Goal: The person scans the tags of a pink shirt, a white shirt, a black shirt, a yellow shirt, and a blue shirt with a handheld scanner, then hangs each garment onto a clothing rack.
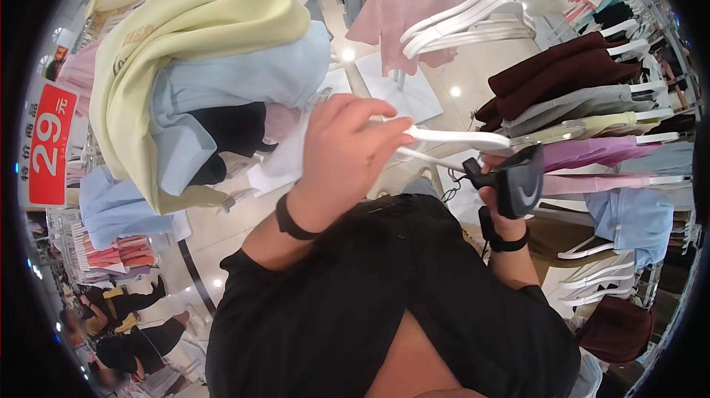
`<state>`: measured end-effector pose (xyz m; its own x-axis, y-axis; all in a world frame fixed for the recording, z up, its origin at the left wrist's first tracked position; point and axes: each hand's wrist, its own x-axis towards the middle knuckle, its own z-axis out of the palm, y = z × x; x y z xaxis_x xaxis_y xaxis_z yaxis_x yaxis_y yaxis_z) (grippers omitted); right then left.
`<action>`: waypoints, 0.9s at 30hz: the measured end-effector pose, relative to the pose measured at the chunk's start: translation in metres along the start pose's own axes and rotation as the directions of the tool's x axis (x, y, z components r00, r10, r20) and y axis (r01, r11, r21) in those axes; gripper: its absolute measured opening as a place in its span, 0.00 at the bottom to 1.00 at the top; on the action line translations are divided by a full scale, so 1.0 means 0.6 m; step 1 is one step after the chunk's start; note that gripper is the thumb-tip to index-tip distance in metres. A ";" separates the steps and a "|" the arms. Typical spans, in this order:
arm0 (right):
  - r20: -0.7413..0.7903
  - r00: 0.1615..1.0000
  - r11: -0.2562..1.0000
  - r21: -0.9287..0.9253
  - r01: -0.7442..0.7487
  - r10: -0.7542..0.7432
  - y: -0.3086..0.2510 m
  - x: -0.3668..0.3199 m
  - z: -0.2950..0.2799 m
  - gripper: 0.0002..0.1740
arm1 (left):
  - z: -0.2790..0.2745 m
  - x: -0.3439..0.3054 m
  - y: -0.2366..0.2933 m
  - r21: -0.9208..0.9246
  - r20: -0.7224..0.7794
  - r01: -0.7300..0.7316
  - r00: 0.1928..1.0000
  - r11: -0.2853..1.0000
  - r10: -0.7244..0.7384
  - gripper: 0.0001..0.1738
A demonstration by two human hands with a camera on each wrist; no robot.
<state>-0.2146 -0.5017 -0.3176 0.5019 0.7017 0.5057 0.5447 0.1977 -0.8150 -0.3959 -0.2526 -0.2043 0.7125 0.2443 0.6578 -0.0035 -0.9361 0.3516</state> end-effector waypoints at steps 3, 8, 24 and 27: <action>0.050 0.997 0.997 -0.055 0.056 -0.053 -0.010 0.004 -0.014 0.44 | 0.001 -0.011 -0.007 -0.034 0.120 0.027 0.993 0.999 -0.023 0.13; 0.184 0.983 0.995 -0.095 0.030 -0.013 -0.034 0.006 0.033 0.41 | 0.050 -0.023 0.027 -0.149 0.139 -0.021 0.989 0.989 0.042 0.19; 0.300 0.748 0.665 0.343 -0.664 0.592 0.102 0.001 -0.065 0.39 | -0.030 -0.031 0.023 -0.195 0.418 0.054 0.908 0.979 0.033 0.14; 0.441 0.737 0.695 0.292 -0.657 0.512 0.094 0.011 0.026 0.46 | -0.033 -0.031 0.034 -0.253 0.357 -0.021 0.927 0.967 0.114 0.16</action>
<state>-0.1908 -0.4752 -0.3646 0.3524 0.9204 -0.1695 -0.1475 -0.1242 -0.9812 -0.4235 -0.2714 -0.1961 0.9107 0.0298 0.4120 -0.1960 -0.8468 0.4945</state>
